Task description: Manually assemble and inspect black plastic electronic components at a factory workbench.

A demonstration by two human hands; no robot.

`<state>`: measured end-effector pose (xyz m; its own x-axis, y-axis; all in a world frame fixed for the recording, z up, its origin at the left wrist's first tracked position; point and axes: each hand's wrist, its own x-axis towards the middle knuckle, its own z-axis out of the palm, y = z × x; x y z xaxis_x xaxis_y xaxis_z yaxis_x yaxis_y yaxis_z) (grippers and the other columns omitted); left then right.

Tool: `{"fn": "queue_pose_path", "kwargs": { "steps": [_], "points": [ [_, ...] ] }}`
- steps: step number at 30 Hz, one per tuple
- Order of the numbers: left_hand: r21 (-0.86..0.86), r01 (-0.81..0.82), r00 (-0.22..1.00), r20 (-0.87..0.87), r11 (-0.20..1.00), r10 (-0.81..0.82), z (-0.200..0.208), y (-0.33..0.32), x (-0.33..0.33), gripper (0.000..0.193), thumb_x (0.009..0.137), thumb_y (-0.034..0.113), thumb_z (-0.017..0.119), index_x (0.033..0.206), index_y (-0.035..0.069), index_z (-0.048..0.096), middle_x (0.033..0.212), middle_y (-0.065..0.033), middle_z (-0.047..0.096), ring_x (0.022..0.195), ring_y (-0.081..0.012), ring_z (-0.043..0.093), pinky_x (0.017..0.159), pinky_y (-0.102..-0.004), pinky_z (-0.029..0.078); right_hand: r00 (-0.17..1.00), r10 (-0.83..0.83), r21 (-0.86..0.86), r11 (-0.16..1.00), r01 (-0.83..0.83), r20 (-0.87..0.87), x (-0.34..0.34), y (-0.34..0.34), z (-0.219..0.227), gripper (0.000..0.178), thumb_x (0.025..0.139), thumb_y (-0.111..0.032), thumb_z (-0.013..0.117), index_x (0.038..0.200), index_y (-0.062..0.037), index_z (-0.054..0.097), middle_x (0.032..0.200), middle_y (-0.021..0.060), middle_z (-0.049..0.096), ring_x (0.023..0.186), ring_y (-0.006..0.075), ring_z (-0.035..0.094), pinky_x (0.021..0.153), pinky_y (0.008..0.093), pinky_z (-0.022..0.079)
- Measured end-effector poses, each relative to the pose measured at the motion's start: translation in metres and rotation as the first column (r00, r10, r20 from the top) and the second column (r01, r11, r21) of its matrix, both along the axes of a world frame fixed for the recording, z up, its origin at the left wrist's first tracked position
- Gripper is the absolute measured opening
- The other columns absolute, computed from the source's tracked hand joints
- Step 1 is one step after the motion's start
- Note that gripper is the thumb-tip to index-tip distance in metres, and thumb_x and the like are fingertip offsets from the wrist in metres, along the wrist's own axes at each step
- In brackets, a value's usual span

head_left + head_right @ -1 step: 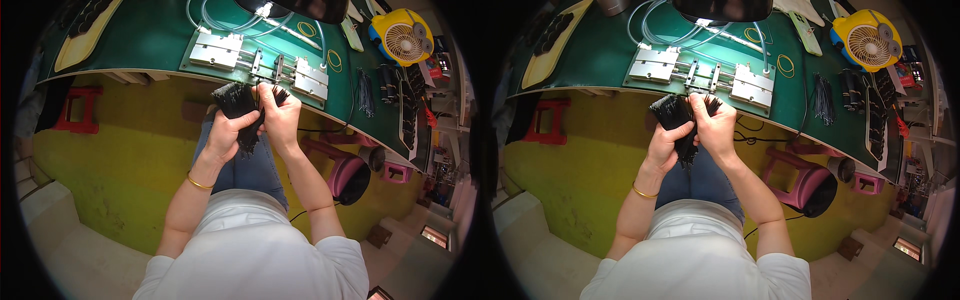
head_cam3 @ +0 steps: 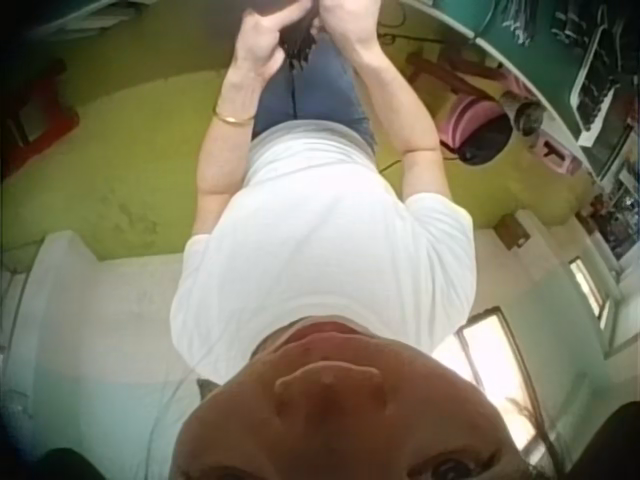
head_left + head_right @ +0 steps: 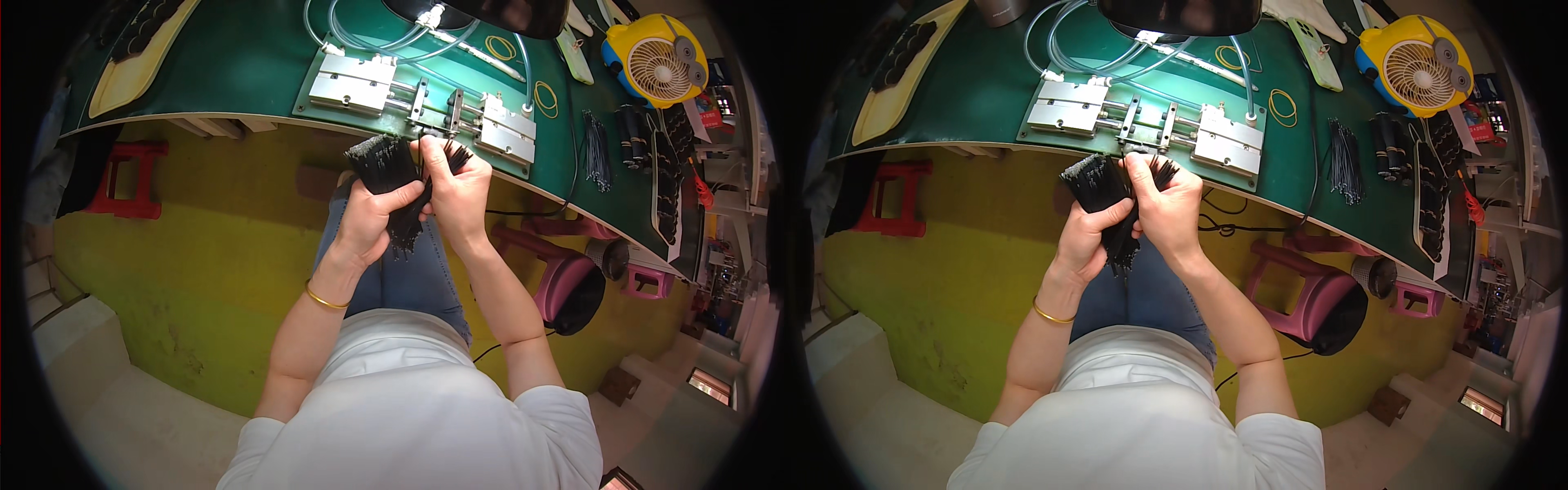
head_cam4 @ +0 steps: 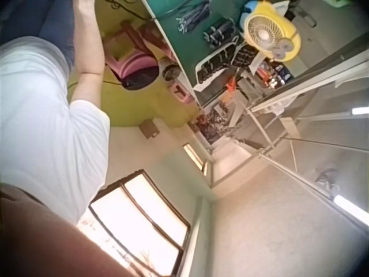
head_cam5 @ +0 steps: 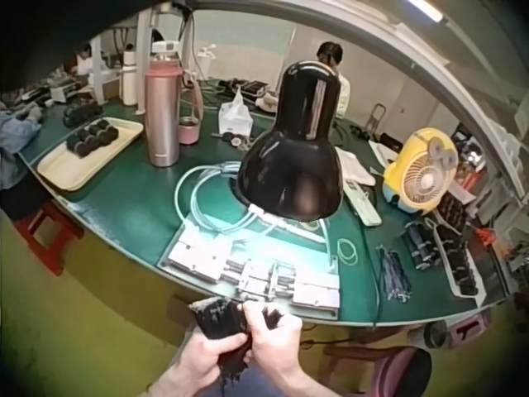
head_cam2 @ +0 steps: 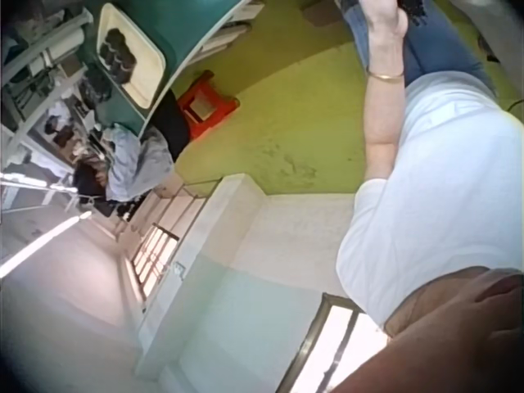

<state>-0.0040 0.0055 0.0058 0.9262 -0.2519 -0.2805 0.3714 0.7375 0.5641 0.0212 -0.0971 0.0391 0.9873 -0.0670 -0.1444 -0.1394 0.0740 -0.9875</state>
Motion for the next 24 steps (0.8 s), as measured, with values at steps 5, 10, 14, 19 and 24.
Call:
{"fn": "queue_pose_path", "kwargs": {
  "steps": [5,10,14,19,24],
  "points": [
    [0.002,-0.008,1.000,-0.022,1.000,0.008,-0.002,-0.001,0.000,0.016,0.079,-0.002,0.056,0.094,0.000,0.055,0.080,-0.0059,0.058,0.062,-0.0153,0.057,0.055,-0.0269,0.049,1.000,-0.017,-0.016,1.000,0.017,-0.020,0.000,-0.001,-0.002,0.022,0.085,-0.019,0.057,0.077,0.0004,0.063,0.054,-0.0012,0.050,0.035,0.0044,0.040,0.029,0.0184,0.031],
    [-0.012,-0.023,0.999,-0.031,1.000,0.022,-0.004,-0.004,0.002,0.017,0.079,-0.003,0.056,0.095,0.001,0.055,0.081,-0.0059,0.058,0.063,-0.0154,0.057,0.055,-0.0266,0.049,0.997,-0.054,-0.024,0.998,0.053,-0.051,0.003,-0.001,-0.004,0.022,0.085,-0.019,0.057,0.077,0.0006,0.064,0.054,-0.0009,0.050,0.035,0.0046,0.041,0.029,0.0188,0.031],
    [-0.024,-0.029,0.999,-0.027,0.999,0.028,-0.003,-0.005,0.003,0.018,0.079,-0.003,0.056,0.096,0.001,0.055,0.082,-0.0059,0.058,0.064,-0.0152,0.058,0.055,-0.0264,0.049,0.997,-0.050,-0.018,0.999,0.049,-0.062,0.005,-0.003,-0.005,0.022,0.084,-0.019,0.057,0.077,0.0009,0.064,0.053,-0.0006,0.050,0.034,0.0049,0.041,0.028,0.0191,0.030],
    [-0.038,-0.017,1.000,-0.007,0.999,0.017,-0.004,-0.005,0.005,0.020,0.078,-0.003,0.057,0.097,0.001,0.055,0.083,-0.0059,0.058,0.066,-0.0147,0.058,0.056,-0.0264,0.049,0.996,-0.051,0.024,0.998,0.053,-0.079,0.007,-0.003,-0.005,0.023,0.084,-0.018,0.057,0.074,0.0010,0.063,0.052,0.0000,0.051,0.032,0.0051,0.040,0.028,0.0192,0.029],
    [0.018,-0.010,1.000,-0.020,1.000,0.010,-0.003,-0.004,0.005,0.022,0.079,-0.001,0.056,0.100,0.000,0.053,0.082,-0.0063,0.057,0.065,-0.0165,0.057,0.057,-0.0279,0.049,0.996,-0.050,0.051,0.997,0.054,-0.068,0.008,-0.005,-0.010,0.023,0.084,-0.019,0.058,0.073,0.0007,0.062,0.051,0.0005,0.051,0.032,0.0049,0.040,0.027,0.0192,0.029]
  ]
}}
